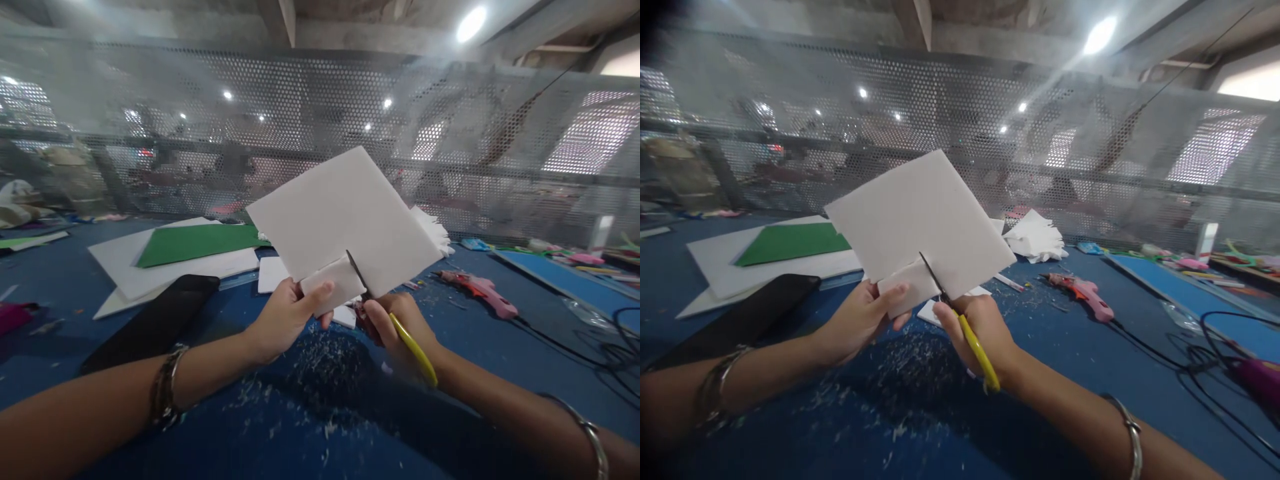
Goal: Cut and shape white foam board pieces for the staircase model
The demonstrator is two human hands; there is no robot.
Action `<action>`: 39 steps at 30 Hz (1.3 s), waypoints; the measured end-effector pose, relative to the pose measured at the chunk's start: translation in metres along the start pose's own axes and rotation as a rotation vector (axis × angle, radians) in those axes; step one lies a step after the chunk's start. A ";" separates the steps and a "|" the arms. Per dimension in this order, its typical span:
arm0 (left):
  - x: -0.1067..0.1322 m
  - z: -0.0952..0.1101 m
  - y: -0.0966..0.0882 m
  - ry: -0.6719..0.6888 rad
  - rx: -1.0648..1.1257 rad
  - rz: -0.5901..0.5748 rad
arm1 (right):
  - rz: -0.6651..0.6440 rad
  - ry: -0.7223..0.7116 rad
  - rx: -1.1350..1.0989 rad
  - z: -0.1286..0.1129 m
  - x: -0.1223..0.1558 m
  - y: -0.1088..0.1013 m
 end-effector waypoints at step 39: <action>0.008 -0.018 0.007 -0.089 0.087 -0.003 | -0.125 -0.092 -0.226 -0.009 0.002 0.009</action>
Point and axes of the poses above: each hand's wrist, its own x-axis away from the middle knuckle, its own y-axis out of the palm, z = x × y, the point moved 6 cm from there along -x, towards the middle knuckle, and after that the axes turned 12 degrees about z, right-handed, at the moved point
